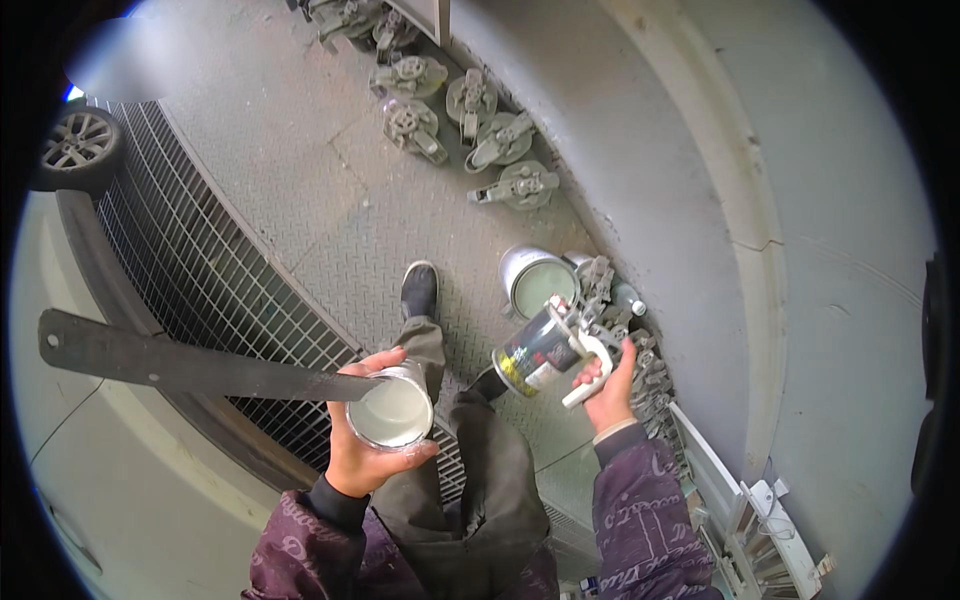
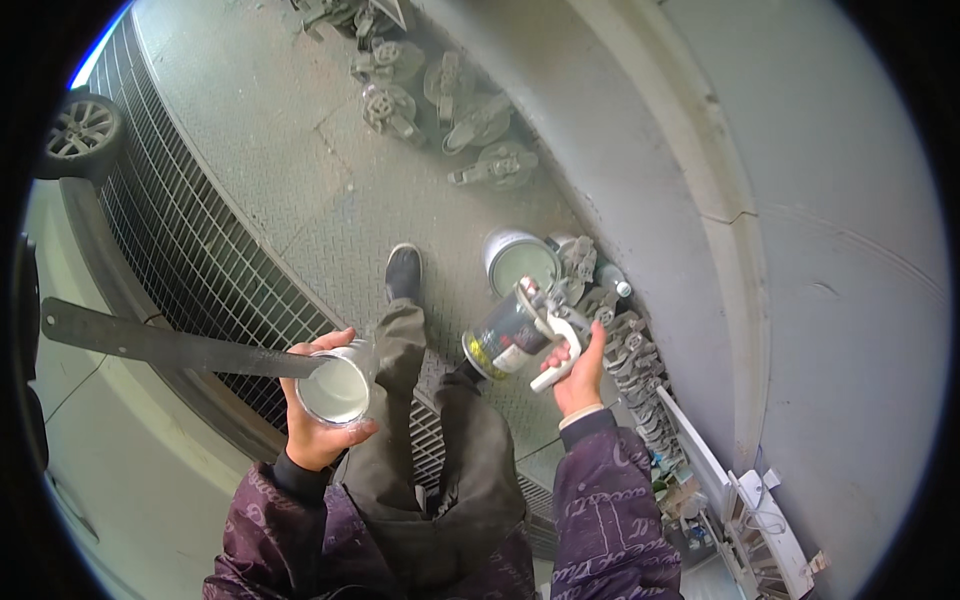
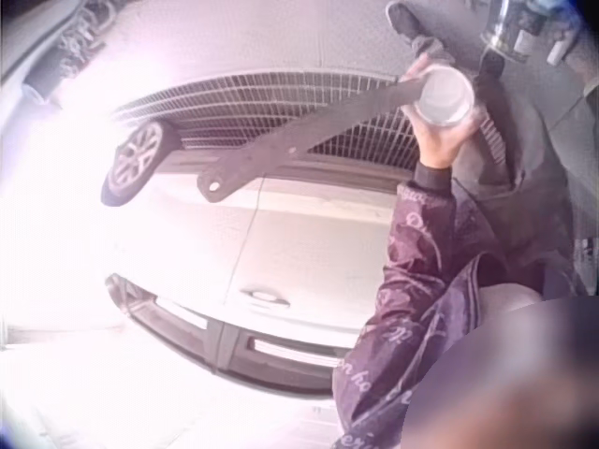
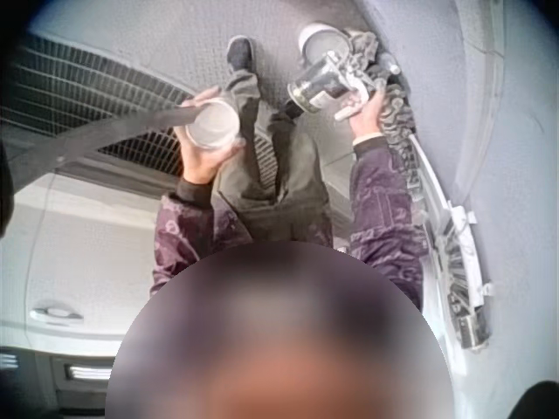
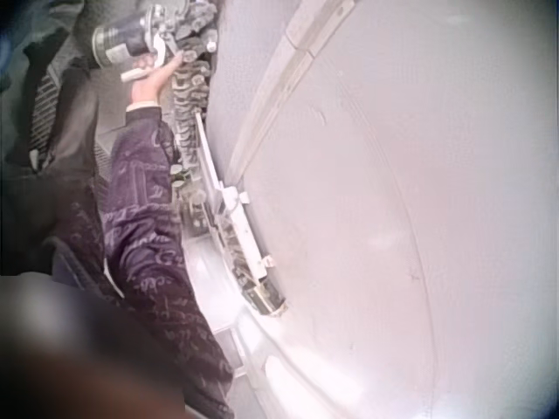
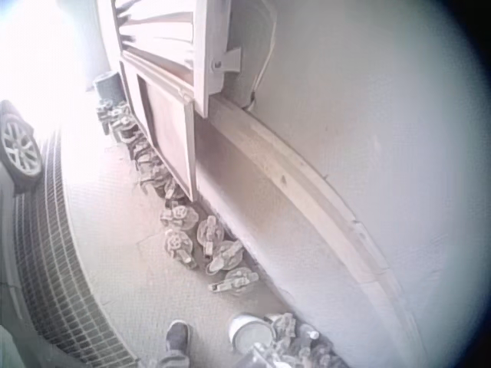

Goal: The person pours body filler into a small container, stirs it with a spreader, and applies the filler to a white car's front fender and bumper area. The person repeatedly scoops filler and spreads it onto the vehicle surface.

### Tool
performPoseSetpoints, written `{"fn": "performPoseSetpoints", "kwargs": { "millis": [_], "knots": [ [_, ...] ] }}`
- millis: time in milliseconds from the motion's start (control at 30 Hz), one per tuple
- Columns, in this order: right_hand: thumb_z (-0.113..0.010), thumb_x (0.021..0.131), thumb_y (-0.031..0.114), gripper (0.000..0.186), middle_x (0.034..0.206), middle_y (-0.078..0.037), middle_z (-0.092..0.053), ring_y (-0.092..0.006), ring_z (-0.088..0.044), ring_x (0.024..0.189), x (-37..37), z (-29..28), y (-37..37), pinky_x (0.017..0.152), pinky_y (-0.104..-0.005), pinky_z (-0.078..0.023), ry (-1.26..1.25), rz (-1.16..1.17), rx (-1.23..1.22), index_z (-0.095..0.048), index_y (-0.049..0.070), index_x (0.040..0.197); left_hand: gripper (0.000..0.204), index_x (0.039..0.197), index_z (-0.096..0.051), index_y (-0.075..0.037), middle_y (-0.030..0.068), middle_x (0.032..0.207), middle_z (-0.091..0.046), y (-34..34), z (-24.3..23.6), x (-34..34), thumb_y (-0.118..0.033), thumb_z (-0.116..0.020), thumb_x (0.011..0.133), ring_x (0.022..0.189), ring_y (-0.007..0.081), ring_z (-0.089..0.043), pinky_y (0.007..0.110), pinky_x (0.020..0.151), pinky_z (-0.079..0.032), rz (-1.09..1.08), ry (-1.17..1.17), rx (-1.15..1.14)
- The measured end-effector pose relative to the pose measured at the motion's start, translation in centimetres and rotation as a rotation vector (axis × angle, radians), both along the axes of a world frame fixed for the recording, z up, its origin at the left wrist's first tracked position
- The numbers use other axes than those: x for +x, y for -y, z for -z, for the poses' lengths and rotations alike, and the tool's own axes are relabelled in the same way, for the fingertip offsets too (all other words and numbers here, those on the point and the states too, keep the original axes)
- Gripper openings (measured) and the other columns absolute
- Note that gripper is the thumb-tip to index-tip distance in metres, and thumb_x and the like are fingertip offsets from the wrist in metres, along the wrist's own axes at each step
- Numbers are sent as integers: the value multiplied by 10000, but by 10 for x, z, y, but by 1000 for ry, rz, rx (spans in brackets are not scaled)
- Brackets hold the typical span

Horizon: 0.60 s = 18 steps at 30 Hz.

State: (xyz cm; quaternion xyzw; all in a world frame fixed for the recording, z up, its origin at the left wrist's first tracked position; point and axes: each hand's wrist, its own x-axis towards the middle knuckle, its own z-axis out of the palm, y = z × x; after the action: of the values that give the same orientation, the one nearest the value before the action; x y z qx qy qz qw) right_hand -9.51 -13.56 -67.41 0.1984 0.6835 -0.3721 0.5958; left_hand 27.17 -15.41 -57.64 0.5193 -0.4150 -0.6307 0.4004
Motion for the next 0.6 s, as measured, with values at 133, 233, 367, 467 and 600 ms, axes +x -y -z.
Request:
{"fn": "performPoseSetpoints", "kwargs": {
  "millis": [133, 233, 367, 467, 600],
  "knots": [
    [-459, 957, 756, 623, 594, 54, -394, -144, -438, 575, 1, 9, 26, 640, -357, -436, -55, 0, -20, -436, 176, 732, 1097, 1465, -278, -91, 256, 1510, -422, -14, 16, 5, -220, -1007, 657, 1352, 315, -493, 456, 1083, -458, 46, 27, -17],
    [-472, 948, 776, 635, 603, 56, -403, -143, -431, 584, 1, 8, 41, 649, -348, -432, -80, 55, -20, -438, 175, 748, 1085, 1464, -282, -92, 267, 1505, -422, -28, 25, 17, -240, -1004, 668, 1353, 322, -490, 465, 1087, -452, 54, 92, -54],
    [-477, 949, 768, 643, 637, 35, -442, -163, -473, 621, 1, 8, 43, 684, -351, -453, -40, 92, -158, -487, 150, 773, 1094, 1471, -279, -111, 273, 1504, -419, -44, 34, 26, -278, -1002, 667, 1357, 328, -485, 474, 1091, -443, 15, 82, -48],
    [-466, 1048, 538, 501, 698, -20, -527, -183, -529, 701, 1, 20, 46, 771, -385, -497, -161, -86, -377, -575, 82, 871, 1106, 1481, -268, -117, 273, 1500, -424, -33, 39, 27, -286, -997, 668, 1356, 333, -484, 479, 1091, -444, 48, 114, -40],
    [-508, 1061, 313, 411, 1199, -134, -695, -230, -643, 1178, -1, 61, 61, 1045, -400, -467, -282, -284, -583, -612, -17, 1284, 1108, 1486, -261, -116, 274, 1488, -438, 3, 55, 39, -297, -993, 674, 1361, 338, -479, 483, 1090, -446, 61, 179, -6]
  ]
}}
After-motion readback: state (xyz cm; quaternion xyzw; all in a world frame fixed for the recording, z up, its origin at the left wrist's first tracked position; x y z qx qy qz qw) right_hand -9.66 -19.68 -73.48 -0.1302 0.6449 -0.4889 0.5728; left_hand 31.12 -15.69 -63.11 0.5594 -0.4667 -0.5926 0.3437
